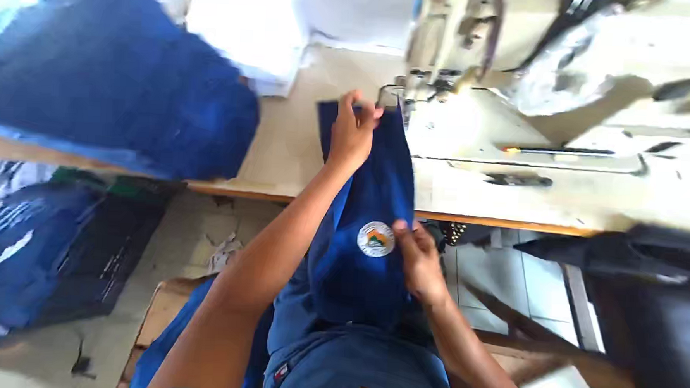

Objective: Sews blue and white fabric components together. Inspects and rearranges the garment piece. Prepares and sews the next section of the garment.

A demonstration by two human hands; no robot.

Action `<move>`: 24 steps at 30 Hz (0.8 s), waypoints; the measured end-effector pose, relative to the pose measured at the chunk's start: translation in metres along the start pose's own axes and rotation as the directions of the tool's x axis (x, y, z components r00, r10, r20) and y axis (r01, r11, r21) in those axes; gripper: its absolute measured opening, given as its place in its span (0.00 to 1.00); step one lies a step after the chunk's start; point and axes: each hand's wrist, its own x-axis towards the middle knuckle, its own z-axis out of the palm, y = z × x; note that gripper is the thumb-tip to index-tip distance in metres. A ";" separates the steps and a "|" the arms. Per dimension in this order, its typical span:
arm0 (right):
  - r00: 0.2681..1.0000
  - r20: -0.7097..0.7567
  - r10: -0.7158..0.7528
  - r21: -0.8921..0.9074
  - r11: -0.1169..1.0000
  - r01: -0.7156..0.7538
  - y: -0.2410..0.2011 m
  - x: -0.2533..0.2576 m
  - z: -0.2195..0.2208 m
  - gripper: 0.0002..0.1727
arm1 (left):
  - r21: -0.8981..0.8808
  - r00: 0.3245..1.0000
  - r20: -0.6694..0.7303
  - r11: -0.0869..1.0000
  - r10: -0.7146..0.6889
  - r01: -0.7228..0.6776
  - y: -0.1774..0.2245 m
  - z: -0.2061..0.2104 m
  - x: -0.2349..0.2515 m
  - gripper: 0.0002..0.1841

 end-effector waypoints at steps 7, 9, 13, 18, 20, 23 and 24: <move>0.990 0.111 0.091 -0.188 0.980 -0.069 0.044 -0.042 -0.003 0.12 | 0.687 0.887 0.412 0.569 0.208 -0.452 -0.052 0.012 -0.038 0.29; 0.987 0.139 0.083 -0.208 0.977 -0.053 0.048 -0.045 -0.002 0.09 | 0.746 0.901 0.405 0.513 0.157 -0.425 -0.053 0.004 -0.029 0.31; 0.993 0.117 0.008 -0.235 0.972 0.020 0.048 -0.040 -0.003 0.08 | 0.706 0.878 0.441 0.532 0.186 -0.467 -0.047 0.013 -0.006 0.28; 0.995 0.100 0.000 -0.251 0.968 0.025 0.043 -0.040 -0.007 0.10 | 0.642 0.848 0.437 0.557 0.299 -0.527 -0.065 0.028 0.019 0.27; 0.997 0.080 0.023 -0.224 0.974 -0.004 0.043 -0.038 -0.007 0.10 | 0.612 0.856 0.409 0.601 0.316 -0.514 -0.066 0.029 0.028 0.31; 0.998 0.058 -0.004 -0.229 0.973 0.017 0.045 -0.031 -0.009 0.11 | 0.583 0.850 0.416 0.623 0.323 -0.522 -0.068 0.028 0.046 0.33; 0.998 0.051 -0.021 -0.235 0.971 0.033 0.045 -0.028 -0.009 0.11 | 0.581 0.843 0.434 0.616 0.318 -0.532 -0.068 0.028 0.053 0.33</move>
